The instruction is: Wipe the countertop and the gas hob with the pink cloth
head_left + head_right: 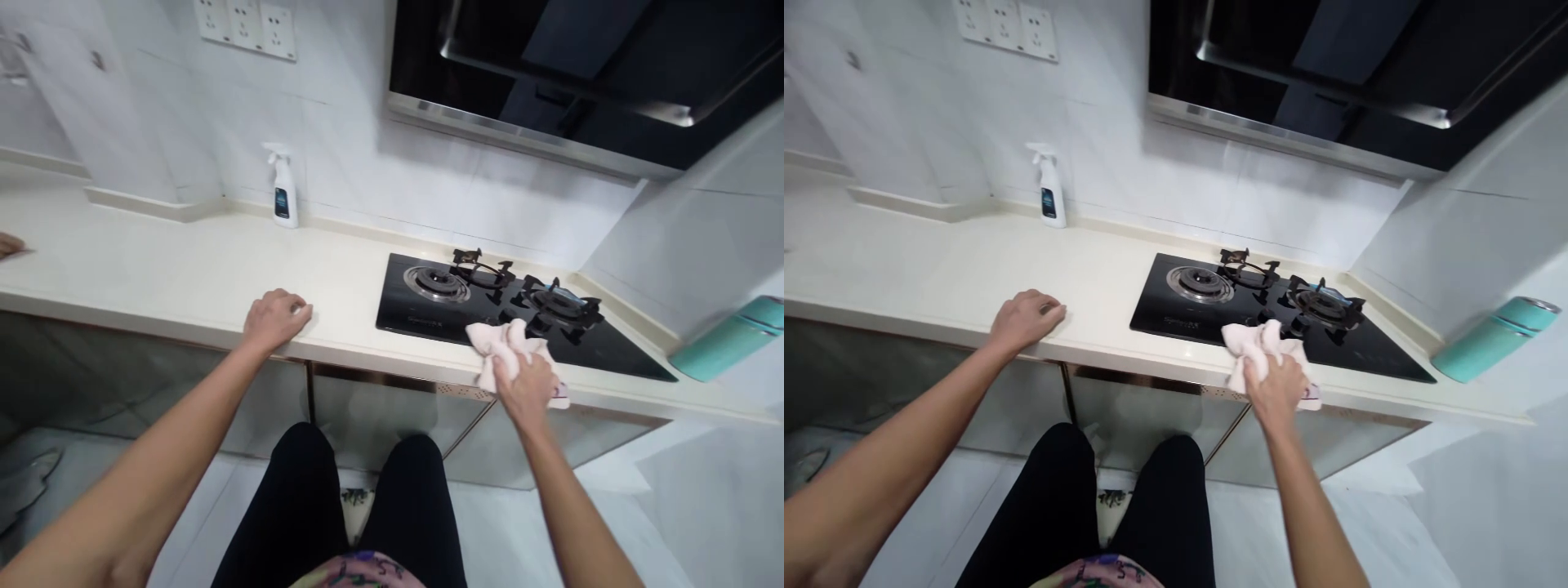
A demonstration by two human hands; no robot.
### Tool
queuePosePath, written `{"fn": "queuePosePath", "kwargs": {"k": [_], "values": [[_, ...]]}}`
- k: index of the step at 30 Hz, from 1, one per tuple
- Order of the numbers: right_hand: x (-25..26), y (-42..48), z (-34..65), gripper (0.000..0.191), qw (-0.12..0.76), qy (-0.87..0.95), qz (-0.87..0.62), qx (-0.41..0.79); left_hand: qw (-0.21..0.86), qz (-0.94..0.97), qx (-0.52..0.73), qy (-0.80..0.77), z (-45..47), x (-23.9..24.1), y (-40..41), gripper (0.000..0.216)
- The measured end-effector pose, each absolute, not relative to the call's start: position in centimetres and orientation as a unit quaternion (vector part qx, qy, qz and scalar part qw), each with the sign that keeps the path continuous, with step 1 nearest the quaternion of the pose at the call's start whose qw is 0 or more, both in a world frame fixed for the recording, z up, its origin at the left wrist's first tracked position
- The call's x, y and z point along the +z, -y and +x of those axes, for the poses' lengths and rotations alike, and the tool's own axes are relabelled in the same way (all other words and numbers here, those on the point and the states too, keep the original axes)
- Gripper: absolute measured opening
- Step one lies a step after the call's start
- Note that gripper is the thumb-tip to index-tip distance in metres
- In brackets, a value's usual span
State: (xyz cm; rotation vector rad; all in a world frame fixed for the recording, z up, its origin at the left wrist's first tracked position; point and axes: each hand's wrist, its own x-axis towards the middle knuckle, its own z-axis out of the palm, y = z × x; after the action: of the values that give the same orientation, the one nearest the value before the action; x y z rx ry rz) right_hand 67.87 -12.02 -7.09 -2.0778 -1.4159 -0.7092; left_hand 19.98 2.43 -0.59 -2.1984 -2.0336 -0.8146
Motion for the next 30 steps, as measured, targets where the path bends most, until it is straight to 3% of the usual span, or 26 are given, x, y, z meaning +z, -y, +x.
{"fn": "queuePosePath", "kwargs": {"k": [6,13,16,19,21,23,26,30], "values": [[-5.3,8.4,49.6,0.047,0.334,0.676,-0.621,-0.214,0.019,-0.713,-0.279,0.643,19.9,-0.9,-2.1,0.036],[-1.4,4.8,38.9,0.061,0.24,0.778,-0.577,-0.069,-0.05,-0.693,-0.339,0.634,19.0,-0.7,-2.1,0.04],[-0.2,2.9,39.0,0.058,0.231,0.824,-0.516,0.033,-0.089,-0.67,-0.397,0.621,18.4,-0.5,-1.7,0.04],[0.2,1.3,42.3,0.041,0.304,0.837,-0.438,0.121,-0.038,-0.692,-0.433,0.576,18.8,-0.5,-0.4,0.041],[-0.1,0.9,46.0,0.038,0.387,0.802,-0.441,0.112,-0.014,-0.729,-0.4,0.555,20.2,-0.6,1.1,0.042],[-0.8,0.9,49.9,0.04,0.415,0.762,-0.494,0.061,-0.027,-0.768,-0.319,0.555,22.3,-0.3,2.8,0.05],[-2.5,1.7,54.7,0.046,0.335,0.715,-0.614,-0.018,-0.053,-0.803,-0.191,0.562,25.9,0.4,4.6,0.069],[-4.8,2.6,57.0,0.054,0.187,0.704,-0.682,-0.063,-0.083,-0.81,-0.121,0.567,29.7,1.0,4.8,0.081]]}}
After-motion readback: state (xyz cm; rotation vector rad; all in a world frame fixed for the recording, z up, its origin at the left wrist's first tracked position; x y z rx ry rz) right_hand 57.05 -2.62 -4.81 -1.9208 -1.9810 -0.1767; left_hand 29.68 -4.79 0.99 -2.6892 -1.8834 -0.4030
